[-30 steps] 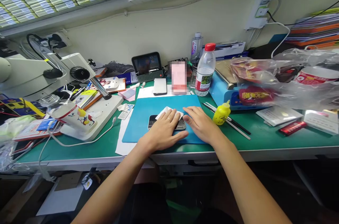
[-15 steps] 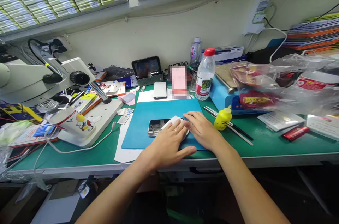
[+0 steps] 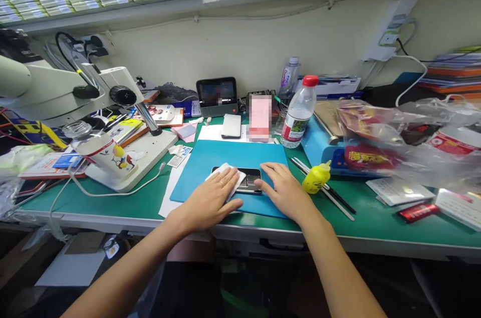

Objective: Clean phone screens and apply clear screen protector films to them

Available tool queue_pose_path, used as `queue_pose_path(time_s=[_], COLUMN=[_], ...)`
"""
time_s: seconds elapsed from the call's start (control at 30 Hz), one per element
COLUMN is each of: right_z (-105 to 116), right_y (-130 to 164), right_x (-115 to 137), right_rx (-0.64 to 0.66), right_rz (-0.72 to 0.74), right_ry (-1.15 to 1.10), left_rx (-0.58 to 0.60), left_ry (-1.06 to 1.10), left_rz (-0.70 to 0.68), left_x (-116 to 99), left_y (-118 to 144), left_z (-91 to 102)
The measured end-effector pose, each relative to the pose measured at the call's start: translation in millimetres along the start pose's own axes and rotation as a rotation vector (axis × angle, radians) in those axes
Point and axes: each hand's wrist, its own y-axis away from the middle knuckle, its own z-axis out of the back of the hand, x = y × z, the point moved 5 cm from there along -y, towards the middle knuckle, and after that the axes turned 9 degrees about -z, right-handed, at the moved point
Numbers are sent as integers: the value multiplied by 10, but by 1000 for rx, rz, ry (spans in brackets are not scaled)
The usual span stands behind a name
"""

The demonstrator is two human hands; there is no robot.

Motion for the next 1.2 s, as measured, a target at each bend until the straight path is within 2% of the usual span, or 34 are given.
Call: queue_pose_path(time_s=[0.17,0.27,0.33,0.43,0.53,0.6,0.73,0.9,1.03,1.2], right_z=[-37,-68,-80,-103,-147,-170,-205,-316,-422,-438], right_y=[23,11,-22,-94,-156,-188,-285,-538,-691,-727], right_x=[83,120,150,243,391,499,705,933,1051,1151], right_rx=[51,90,114,148,183,176,159,217,274,244], right_rz=[82,122,131,122,112,119,143,140,131,107], right_ry=[67,108,131,149,144,140,89,-23,-48,-56], left_rx=[-31,-74,-97,-110,-123,-114,-105,-146,-162,-220], left_ry=[-124,-93,-48,-18,-80,-131,-169,4,57,140], left_rz=[-2,-32,-57,-92,-88,-99,-147,-220,-213,-169], left_x=[250,406,521,720,940,1039,1067,1050,1170,1244], left_y=[370,438,360,101,-138,-203,-135,-2,64,101], left_z=[83,183,263,372,440,448,436,399,342,365])
